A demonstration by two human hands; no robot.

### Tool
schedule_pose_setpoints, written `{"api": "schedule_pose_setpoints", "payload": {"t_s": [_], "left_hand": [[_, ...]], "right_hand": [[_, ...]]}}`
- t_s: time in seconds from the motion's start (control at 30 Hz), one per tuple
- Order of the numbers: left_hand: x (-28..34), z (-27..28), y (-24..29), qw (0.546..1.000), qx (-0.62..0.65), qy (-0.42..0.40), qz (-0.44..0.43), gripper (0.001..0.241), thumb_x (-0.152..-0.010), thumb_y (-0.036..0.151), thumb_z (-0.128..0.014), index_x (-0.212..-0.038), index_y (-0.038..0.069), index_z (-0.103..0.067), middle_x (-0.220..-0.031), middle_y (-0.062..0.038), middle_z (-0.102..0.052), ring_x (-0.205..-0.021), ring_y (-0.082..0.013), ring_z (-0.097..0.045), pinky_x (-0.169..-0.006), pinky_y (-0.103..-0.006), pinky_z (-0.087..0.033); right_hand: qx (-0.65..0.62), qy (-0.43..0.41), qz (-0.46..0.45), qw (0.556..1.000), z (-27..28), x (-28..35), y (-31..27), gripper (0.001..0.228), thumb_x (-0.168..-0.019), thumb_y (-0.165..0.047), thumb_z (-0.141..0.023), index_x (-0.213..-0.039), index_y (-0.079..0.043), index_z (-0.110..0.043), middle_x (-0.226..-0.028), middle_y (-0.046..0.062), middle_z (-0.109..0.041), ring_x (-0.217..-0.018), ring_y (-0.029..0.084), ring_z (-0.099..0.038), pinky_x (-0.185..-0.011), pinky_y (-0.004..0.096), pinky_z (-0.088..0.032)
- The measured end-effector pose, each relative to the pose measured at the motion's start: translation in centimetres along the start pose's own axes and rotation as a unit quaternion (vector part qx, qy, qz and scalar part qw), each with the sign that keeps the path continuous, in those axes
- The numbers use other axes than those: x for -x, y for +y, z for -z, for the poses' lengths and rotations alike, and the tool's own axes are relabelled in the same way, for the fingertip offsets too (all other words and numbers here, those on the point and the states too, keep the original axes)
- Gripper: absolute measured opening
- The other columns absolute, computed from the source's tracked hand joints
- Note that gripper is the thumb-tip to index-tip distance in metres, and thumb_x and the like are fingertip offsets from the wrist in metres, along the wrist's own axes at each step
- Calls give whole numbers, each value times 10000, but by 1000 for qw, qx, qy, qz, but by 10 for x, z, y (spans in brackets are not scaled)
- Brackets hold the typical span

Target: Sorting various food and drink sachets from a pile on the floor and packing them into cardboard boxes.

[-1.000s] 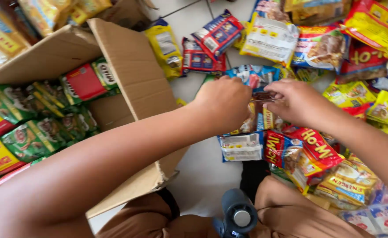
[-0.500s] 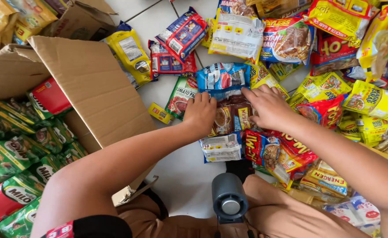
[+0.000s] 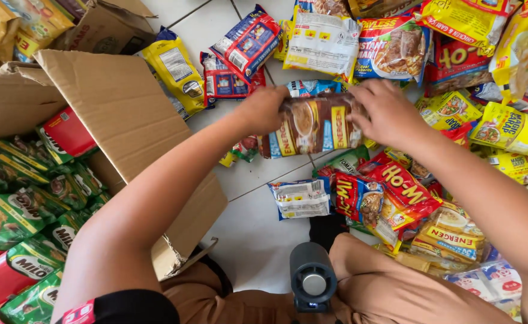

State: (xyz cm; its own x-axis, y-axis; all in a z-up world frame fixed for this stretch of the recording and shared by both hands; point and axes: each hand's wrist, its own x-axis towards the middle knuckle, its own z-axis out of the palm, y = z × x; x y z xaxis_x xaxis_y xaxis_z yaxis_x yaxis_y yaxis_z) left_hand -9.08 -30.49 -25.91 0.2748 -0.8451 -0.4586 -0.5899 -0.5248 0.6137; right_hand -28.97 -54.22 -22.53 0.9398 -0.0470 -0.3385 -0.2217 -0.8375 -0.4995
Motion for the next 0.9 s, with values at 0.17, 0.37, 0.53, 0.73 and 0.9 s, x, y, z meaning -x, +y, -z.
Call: {"api": "schedule_pose_setpoints", "payload": {"t_s": [0.17, 0.37, 0.53, 0.73, 0.9], "left_hand": [[-2, -13, -3, 994, -85, 65, -30, 553, -814, 167, -731, -1324, 19, -580, -1306, -218, -585, -1264, -423, -515, -1095, -495, -415], [33, -21, 44, 960, -258, 98, -54, 1300, -523, 535, -847, -1521, -25, -230, -1469, -335, -406, -1396, -497, -361, -1134, -656, -201], [41, -13, 50, 932, -361, 21, -10, 1381, -531, 439, -844, -1594, 29, -63, -1492, -351, -345, -1424, -506, -317, -1135, -679, -132], [39, -7, 47, 943, -331, 17, -39, 1234, -603, 302, -803, -1584, -25, -130, -1253, -265, -494, -1226, -427, -466, -1157, -637, -208], [49, -14, 45, 937, -332, 77, -82, 1133, -634, 344, -810, -1544, -58, -269, -1151, -233, -539, -1073, -376, -517, -1003, -535, -381]], "right_hand": [[138, 77, 97, 983, -2, 12, -30, 950, -719, -423, -867, -1452, 27, -465, -1456, 247, -493, -1350, 416, -442, -1121, 526, -358], [203, 9, 73, 976, -3, 6, -38, 1230, -525, -419, -917, -1508, 34, -333, -1501, 232, -429, -1424, 381, -394, -1186, 505, -295], [186, 20, 78, 979, -10, -4, -31, 1272, -459, -427, -940, -1473, 55, -341, -1444, 256, -452, -1386, 396, -409, -1174, 547, -269], [137, 26, 87, 986, -9, -11, -31, 1244, -435, -398, -929, -1452, 63, -381, -1323, 243, -544, -1271, 387, -504, -1147, 546, -308], [139, 0, 87, 986, -3, -8, -39, 1120, -451, -394, -925, -1374, 35, -459, -1133, 214, -630, -1135, 386, -588, -1058, 498, -406]]}}
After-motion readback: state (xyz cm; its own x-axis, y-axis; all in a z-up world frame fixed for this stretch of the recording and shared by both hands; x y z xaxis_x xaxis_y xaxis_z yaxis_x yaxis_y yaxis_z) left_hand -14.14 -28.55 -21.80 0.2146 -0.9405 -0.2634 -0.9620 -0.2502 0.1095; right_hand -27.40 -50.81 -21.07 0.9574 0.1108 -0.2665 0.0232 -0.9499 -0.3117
